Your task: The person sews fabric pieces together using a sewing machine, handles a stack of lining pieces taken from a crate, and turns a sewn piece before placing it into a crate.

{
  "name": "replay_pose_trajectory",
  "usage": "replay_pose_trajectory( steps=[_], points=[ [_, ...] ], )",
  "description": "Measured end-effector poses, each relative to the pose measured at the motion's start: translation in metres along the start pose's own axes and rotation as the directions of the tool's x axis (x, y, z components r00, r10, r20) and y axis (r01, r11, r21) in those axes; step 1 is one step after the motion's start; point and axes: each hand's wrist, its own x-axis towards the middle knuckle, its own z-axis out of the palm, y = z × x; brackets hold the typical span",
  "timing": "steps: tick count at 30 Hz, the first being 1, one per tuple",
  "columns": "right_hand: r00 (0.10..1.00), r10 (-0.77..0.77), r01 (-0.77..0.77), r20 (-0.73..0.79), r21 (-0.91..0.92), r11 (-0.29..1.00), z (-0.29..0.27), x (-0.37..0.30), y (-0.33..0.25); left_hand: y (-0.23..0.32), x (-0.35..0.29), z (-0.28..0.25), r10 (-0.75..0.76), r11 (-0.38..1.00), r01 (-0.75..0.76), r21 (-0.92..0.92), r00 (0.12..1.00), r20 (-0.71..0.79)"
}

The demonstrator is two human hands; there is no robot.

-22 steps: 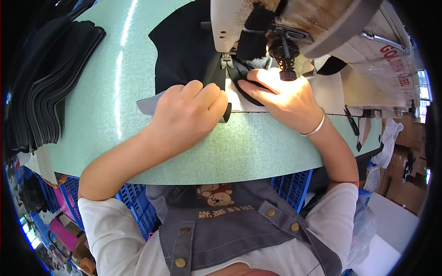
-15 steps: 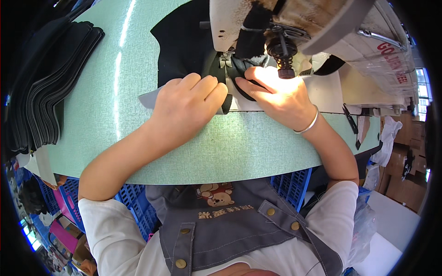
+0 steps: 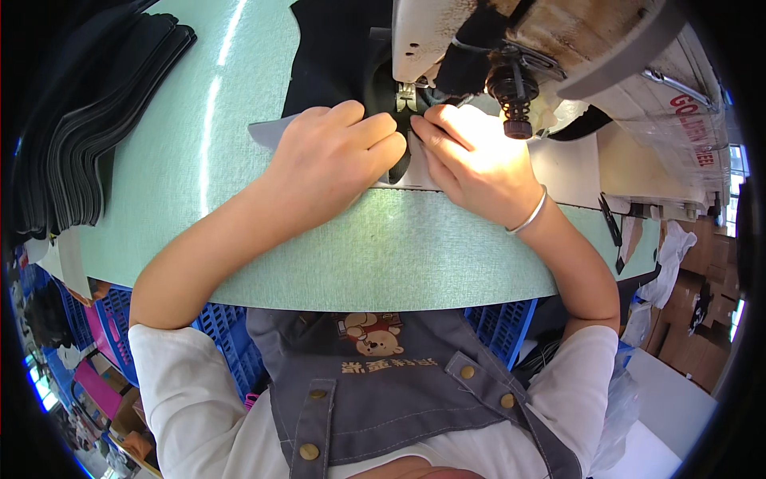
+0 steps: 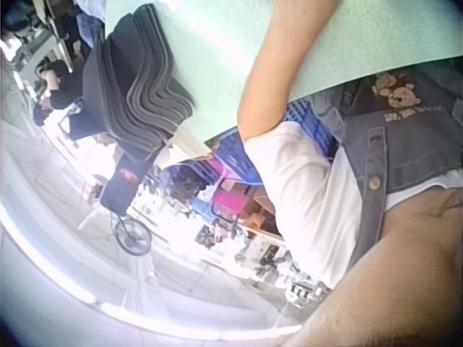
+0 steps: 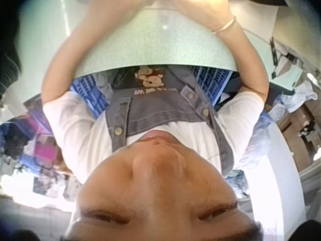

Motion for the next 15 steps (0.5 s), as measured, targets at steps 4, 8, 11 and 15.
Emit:
replay_pose_trajectory(
  steps=[4, 8, 11, 15],
  points=[
    [0.997, 0.053, -0.05, 0.061, -0.052, 0.997, -0.004, -0.002, -0.002, 0.0, 0.005, 0.0, 0.01, 1.0, -0.01, 0.007, 1.0, 0.019],
    [0.994, 0.055, -0.055, 0.097, -0.008, 0.998, -0.019, -0.013, -0.004, 0.006, 0.006, 0.001, -0.037, 0.999, 0.037, -0.002, 0.999, 0.006],
    [0.979, 0.085, -0.071, 0.188, -0.082, 0.994, -0.063, -0.032, -0.021, 0.018, 0.008, -0.015, 0.056, 0.996, -0.055, 0.073, 0.998, -0.013],
    [0.882, 0.466, -0.416, 0.077, -0.339, 0.844, -0.105, -0.101, -0.005, 0.042, 0.022, -0.027, 0.087, 0.985, -0.078, -0.155, 0.995, 0.052]
  ],
)
